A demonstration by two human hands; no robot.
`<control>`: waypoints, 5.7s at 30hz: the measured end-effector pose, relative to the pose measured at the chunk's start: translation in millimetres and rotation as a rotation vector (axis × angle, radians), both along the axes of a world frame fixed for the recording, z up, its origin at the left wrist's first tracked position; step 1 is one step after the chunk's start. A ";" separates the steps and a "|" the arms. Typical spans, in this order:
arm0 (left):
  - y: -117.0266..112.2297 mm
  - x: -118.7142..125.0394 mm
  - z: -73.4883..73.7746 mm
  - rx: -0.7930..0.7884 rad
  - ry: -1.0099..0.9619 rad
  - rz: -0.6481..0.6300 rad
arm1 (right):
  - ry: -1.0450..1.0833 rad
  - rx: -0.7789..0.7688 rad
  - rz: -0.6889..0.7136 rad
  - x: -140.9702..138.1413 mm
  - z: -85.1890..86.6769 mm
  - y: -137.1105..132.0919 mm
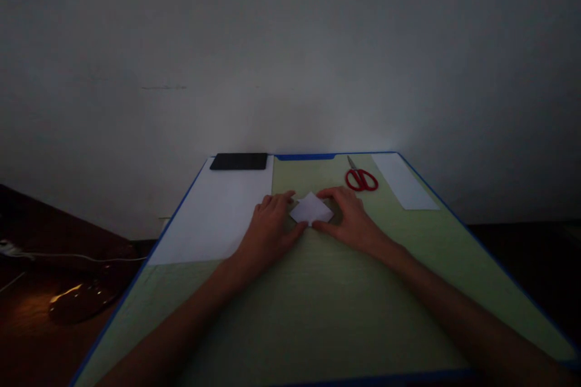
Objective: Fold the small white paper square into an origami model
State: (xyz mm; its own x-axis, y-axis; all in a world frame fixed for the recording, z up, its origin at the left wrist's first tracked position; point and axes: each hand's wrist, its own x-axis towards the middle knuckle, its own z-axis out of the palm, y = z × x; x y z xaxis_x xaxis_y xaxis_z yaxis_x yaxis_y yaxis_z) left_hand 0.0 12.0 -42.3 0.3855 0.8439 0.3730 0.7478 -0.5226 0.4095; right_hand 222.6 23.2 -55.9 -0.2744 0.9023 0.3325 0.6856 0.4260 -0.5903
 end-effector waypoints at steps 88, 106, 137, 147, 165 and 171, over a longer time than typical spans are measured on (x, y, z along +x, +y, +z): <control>-2.5 0.5 20.2 -0.850 -0.736 -0.033 | 0.593 -0.481 0.161 -13.6 25.1 -16.0; -5.5 5.3 25.1 -0.688 -0.583 0.087 | 0.347 -0.074 0.051 -22.1 21.1 -21.5; -6.5 -0.4 8.7 -0.161 -0.005 -0.188 | -0.064 -0.150 0.042 -22.5 12.6 -23.1; -3.9 0.9 2.4 -0.131 -0.015 -0.161 | -0.145 -0.170 0.029 -25.6 17.3 -25.4; -6.3 1.1 4.4 -0.094 0.015 -0.173 | -0.169 -0.218 0.006 -28.6 22.9 -22.3; -5.1 -0.4 3.1 -0.108 -0.025 -0.220 | -0.060 -0.247 0.065 -18.2 18.7 -16.7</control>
State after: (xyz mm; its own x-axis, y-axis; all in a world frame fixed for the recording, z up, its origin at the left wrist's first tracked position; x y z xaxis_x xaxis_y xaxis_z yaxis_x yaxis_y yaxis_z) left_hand -0.3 6.9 -39.2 0.5560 0.7765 0.2966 0.6101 -0.6236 0.4888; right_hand 204.4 6.5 -37.2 -0.3469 0.9340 0.0854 0.6988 0.3181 -0.6407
